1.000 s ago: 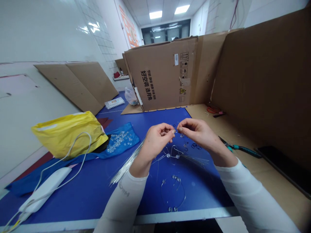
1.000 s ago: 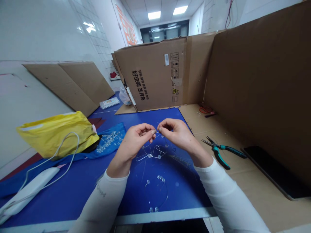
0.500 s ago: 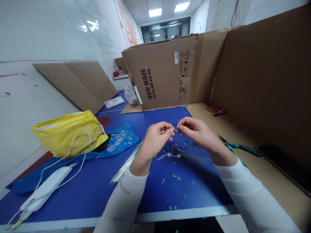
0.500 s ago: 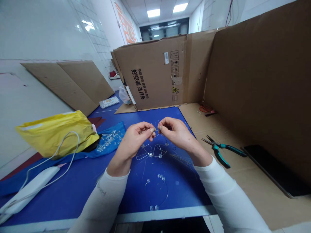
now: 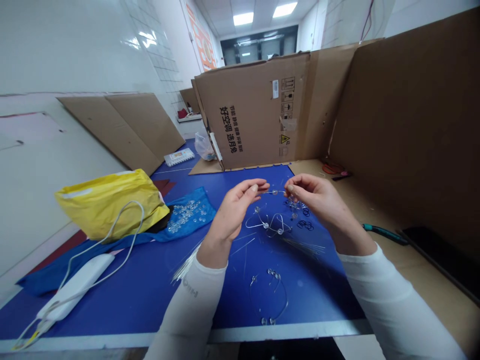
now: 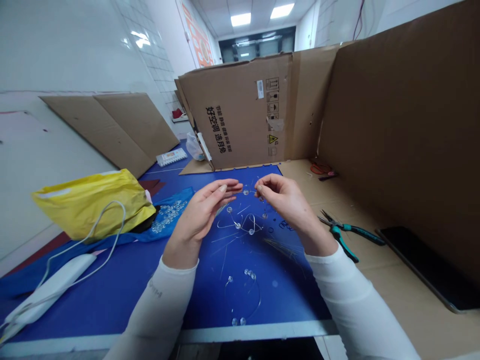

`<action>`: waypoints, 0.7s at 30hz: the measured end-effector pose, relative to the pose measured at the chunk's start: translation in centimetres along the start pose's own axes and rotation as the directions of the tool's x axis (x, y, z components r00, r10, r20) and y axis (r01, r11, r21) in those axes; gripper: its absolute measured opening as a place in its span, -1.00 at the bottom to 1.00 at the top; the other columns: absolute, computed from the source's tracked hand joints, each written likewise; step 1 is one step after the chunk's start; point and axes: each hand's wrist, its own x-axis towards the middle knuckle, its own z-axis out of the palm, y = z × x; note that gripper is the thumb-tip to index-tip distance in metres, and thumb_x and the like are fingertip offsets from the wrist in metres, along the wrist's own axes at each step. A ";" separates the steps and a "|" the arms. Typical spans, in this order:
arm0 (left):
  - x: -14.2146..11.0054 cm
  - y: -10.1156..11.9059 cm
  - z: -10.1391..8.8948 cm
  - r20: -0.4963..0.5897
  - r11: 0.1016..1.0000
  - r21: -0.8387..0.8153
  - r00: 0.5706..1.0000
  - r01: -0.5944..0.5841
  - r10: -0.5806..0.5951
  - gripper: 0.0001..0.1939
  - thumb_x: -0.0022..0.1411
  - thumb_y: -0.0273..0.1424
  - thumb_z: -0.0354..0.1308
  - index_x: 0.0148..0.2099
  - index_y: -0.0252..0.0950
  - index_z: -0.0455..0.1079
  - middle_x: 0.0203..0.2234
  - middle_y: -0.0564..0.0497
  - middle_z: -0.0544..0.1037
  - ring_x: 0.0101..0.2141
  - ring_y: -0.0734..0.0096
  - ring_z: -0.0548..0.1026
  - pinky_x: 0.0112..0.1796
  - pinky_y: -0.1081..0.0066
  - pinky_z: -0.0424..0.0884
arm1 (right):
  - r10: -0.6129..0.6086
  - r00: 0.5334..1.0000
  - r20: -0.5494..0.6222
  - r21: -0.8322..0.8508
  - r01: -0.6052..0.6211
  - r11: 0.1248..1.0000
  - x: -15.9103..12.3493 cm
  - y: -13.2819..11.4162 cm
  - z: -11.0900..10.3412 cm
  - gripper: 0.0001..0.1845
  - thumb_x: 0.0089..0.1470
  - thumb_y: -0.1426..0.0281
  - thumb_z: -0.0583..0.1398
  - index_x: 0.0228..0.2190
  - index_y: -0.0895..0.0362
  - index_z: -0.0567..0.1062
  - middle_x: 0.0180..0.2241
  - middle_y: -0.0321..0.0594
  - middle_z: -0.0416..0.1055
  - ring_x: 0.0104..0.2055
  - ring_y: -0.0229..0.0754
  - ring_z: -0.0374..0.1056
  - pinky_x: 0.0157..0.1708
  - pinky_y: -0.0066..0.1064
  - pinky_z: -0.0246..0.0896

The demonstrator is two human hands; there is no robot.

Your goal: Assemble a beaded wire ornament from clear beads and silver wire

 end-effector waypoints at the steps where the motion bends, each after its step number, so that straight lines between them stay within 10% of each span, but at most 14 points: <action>1: 0.1 0.0 -0.1 -0.028 1.000 0.013 1.000 -0.006 0.007 -0.83 0.39 -0.36 0.19 -0.06 -0.28 0.56 -0.06 -0.12 0.66 0.00 0.27 0.58 0.02 0.31 0.44 | 0.004 1.000 -0.010 -0.002 -0.004 1.000 0.0 0.0 -0.1 -0.78 0.05 0.19 0.31 -0.40 0.10 0.54 -0.45 -0.25 0.50 -0.44 -0.25 0.30 -0.41 -0.34 0.17; 21: 0.5 -0.3 -0.6 0.039 0.981 0.188 0.998 -0.053 0.047 -0.88 0.15 -0.35 0.37 -0.30 -0.30 0.56 -0.39 0.01 0.60 -0.34 0.40 0.49 -0.19 0.35 0.41 | 0.002 0.998 -0.069 0.022 0.000 1.000 0.0 -0.4 -0.7 -0.82 0.06 0.24 0.33 -0.43 0.09 0.54 -0.48 -0.27 0.46 -0.47 -0.26 0.27 -0.45 -0.35 0.19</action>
